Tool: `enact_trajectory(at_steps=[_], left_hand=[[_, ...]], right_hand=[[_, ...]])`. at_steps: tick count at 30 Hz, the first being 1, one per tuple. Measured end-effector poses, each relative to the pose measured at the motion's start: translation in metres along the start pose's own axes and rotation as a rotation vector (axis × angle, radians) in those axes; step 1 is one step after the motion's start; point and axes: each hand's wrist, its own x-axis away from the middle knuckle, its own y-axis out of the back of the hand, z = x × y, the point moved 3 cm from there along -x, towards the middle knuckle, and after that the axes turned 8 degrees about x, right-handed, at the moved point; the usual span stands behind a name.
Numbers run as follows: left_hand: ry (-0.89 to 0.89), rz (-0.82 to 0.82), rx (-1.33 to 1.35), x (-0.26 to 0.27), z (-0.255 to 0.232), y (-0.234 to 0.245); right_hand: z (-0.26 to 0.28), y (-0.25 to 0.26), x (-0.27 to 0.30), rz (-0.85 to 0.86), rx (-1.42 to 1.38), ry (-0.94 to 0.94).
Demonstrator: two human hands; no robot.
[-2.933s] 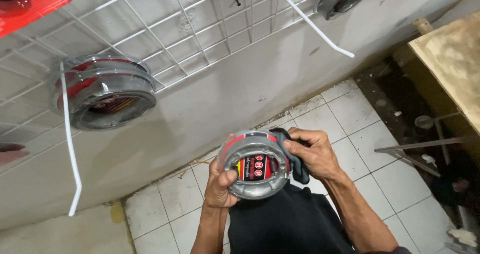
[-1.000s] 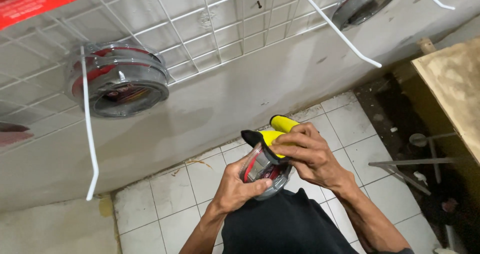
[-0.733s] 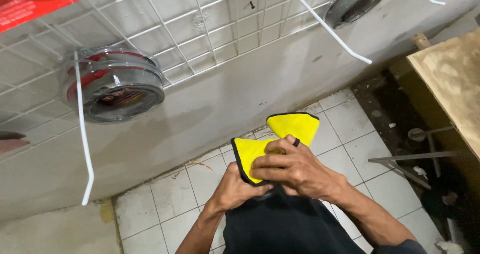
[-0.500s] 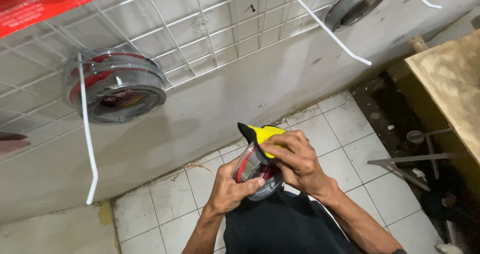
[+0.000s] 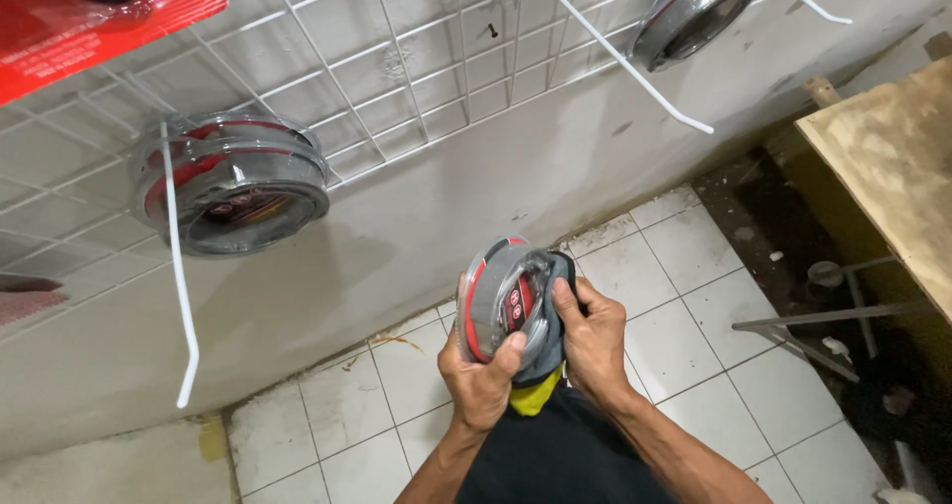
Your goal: Wiping a packaged motorcycle part with a cloth and hanging it on a wall rack.
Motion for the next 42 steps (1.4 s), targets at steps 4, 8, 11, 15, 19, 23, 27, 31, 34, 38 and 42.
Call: enact_trajectory(at_steps=[4,8,11,15,19,23,27,31,34,38,42], left_hand=[[-0.123,0.033,-0.081,0.008,0.010,-0.006],[-0.288,-0.025,-0.176,0.005,0.016,-0.007],[-0.328,-0.116,-0.189,-0.005,0.012,-0.005],[-0.213,-0.162,0.312,-0.036,-0.005,-0.004],[-0.063,-0.170,0.368,-0.040,-0.008,0.015],[0.074,0.004,-0.067,-0.038,-0.033,0.001],[0.203,0.172,-0.235,-0.034,-0.044,-0.013],[0.217,0.316,-0.236,-0.034,-0.048,-0.012],[0.269,0.464,-0.471,-0.031,-0.063,-0.015],[0.279,0.379,-0.408,-0.024,-0.071,-0.008],[0.100,0.285,-0.258,-0.019,-0.065,0.000]], right_hand=[[-0.001,-0.006,0.010,-0.042,-0.178,-0.212],[0.001,-0.009,0.026,0.053,-0.274,-0.364],[-0.012,-0.005,0.034,0.169,-0.331,-0.414],[-0.025,0.012,0.038,0.373,-0.306,-0.458],[-0.008,0.037,0.017,0.170,-0.319,-0.295],[0.041,0.040,0.013,0.024,-0.008,0.205],[0.063,0.018,0.015,0.141,0.398,0.994],[0.074,0.005,0.018,0.226,0.677,1.321],[0.079,0.005,0.011,0.398,0.880,1.332],[0.065,0.013,-0.008,0.317,0.648,1.090],[0.042,0.013,-0.012,0.197,0.448,0.679]])
